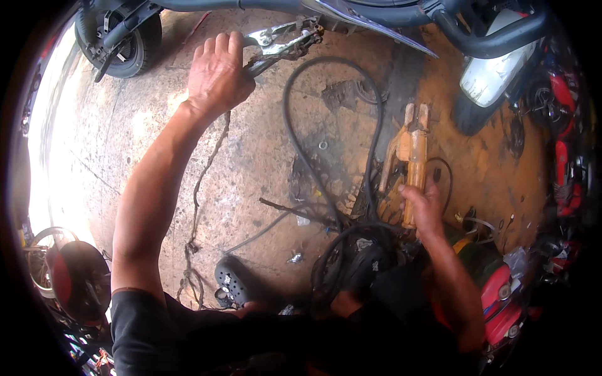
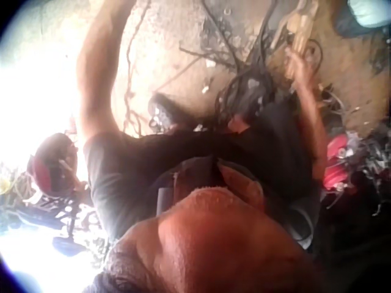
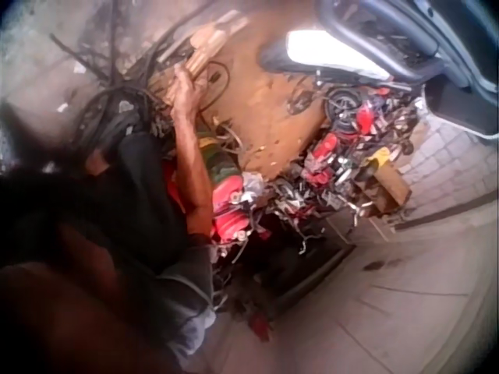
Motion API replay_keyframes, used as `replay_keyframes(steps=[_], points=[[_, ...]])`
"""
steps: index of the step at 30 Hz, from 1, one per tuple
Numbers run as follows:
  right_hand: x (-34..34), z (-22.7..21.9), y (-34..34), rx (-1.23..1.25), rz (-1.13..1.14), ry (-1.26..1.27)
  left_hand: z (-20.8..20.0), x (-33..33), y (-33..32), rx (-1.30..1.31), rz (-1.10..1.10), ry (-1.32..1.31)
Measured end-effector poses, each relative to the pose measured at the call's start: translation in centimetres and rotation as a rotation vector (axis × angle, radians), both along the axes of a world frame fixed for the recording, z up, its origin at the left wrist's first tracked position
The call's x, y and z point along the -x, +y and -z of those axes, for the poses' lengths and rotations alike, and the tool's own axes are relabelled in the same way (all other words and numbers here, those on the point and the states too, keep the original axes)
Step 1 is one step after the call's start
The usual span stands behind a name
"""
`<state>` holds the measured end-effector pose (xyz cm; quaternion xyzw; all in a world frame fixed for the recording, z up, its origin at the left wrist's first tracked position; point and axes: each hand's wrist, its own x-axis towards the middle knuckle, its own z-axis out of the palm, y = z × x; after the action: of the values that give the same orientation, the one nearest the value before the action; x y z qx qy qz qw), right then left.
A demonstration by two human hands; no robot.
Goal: The person welds the metal frame of a motorcycle by hand using a welding rod, creating bright sparks and a blue arc as they move the rod along the joint.
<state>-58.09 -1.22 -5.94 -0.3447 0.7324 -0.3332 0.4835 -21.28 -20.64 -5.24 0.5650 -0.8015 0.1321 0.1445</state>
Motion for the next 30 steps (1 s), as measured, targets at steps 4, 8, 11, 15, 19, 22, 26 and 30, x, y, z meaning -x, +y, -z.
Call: replay_keyframes(steps=[4, 8, 11, 15, 19, 22, 26, 30], points=[[0.3, 0.4, 0.4, 0.002, -0.013, -0.027, -0.4, 0.4, 0.4, -0.032, -0.043, -0.02], [0.6, 0.9, 0.7, -0.005, -0.021, -0.067, -1.1, 0.2, 0.7, 0.005, -0.021, -0.04], [-0.2, 0.3, 0.6, -0.011, -0.003, -0.043, -1.6, 0.3, 0.6, -0.065, -0.033, -0.054], [-0.6, -0.1, 0.7, -0.019, -0.003, -0.061, -1.1, 0.4, 1.0, -0.107, -0.087, -0.015], [-0.5, 0.9, 0.2, -0.045, 0.0, -0.056, 1.0, -0.4, 4.3, -0.348, -0.169, 0.096], [0.6, 3.9, 0.0, -0.013, -0.043, 0.01, 1.6, 1.6, 6.7, -0.524, -0.151, 0.311], [2.2, 7.2, 0.0, 0.047, -0.09, 0.21, 0.7, 7.1, 7.7, -1.01, -0.194, 0.772], [2.9, 8.6, -0.3, 0.023, -0.066, 0.344, 4.4, 9.9, 7.4, -1.168, 0.061, 1.529]])
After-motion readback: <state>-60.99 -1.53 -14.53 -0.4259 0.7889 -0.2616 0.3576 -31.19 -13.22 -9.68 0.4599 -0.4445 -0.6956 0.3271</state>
